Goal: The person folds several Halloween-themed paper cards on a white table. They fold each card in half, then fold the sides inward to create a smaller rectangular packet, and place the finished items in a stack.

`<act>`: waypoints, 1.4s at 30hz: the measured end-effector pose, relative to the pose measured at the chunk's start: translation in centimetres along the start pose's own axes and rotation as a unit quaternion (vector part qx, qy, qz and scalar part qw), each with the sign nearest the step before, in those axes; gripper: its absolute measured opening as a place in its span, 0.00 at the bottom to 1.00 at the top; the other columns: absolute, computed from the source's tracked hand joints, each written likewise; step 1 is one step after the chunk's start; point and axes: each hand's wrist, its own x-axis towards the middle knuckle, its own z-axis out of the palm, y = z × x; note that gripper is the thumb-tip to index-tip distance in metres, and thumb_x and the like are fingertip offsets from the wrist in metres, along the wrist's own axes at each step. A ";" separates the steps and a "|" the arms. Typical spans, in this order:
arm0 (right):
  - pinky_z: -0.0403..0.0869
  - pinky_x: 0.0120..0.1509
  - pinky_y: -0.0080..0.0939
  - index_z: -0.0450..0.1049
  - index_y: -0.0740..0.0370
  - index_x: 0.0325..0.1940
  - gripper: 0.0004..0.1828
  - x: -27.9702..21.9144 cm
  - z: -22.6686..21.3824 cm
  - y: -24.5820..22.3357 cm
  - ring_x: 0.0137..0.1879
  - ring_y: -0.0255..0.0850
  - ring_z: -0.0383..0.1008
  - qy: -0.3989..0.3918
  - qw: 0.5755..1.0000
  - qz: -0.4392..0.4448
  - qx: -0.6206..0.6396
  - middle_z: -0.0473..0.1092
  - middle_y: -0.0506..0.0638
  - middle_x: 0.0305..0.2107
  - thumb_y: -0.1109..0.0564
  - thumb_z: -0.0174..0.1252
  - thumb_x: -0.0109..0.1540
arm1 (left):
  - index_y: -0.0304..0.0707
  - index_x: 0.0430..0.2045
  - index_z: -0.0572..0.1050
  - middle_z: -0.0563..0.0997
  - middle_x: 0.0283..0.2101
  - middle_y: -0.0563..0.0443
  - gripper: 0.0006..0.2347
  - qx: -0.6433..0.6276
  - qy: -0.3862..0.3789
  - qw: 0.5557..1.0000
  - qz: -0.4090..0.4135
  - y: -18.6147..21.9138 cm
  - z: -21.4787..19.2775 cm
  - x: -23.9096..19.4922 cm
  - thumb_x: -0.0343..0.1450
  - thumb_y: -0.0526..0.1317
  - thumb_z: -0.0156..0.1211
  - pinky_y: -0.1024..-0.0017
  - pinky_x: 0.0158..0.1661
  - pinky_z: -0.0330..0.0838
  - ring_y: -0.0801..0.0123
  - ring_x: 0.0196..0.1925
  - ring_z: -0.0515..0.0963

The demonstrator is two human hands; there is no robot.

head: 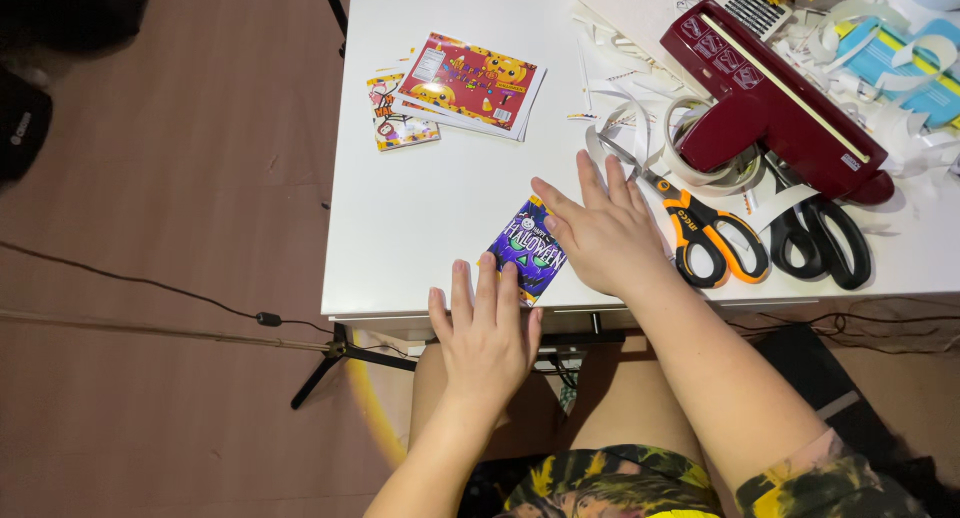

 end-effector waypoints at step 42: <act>0.44 0.79 0.67 0.70 0.32 0.70 0.23 1.0 2.0 2.5 0.82 0.61 0.36 0.075 0.993 -0.033 0.087 0.48 0.54 0.77 0.38 0.49 0.70 | 0.74 0.65 0.68 0.67 0.72 0.56 0.24 -0.133 -0.374 0.918 0.005 -6.8 1.4 13.0 0.71 0.61 0.58 0.33 0.64 0.53 0.42 0.74 0.62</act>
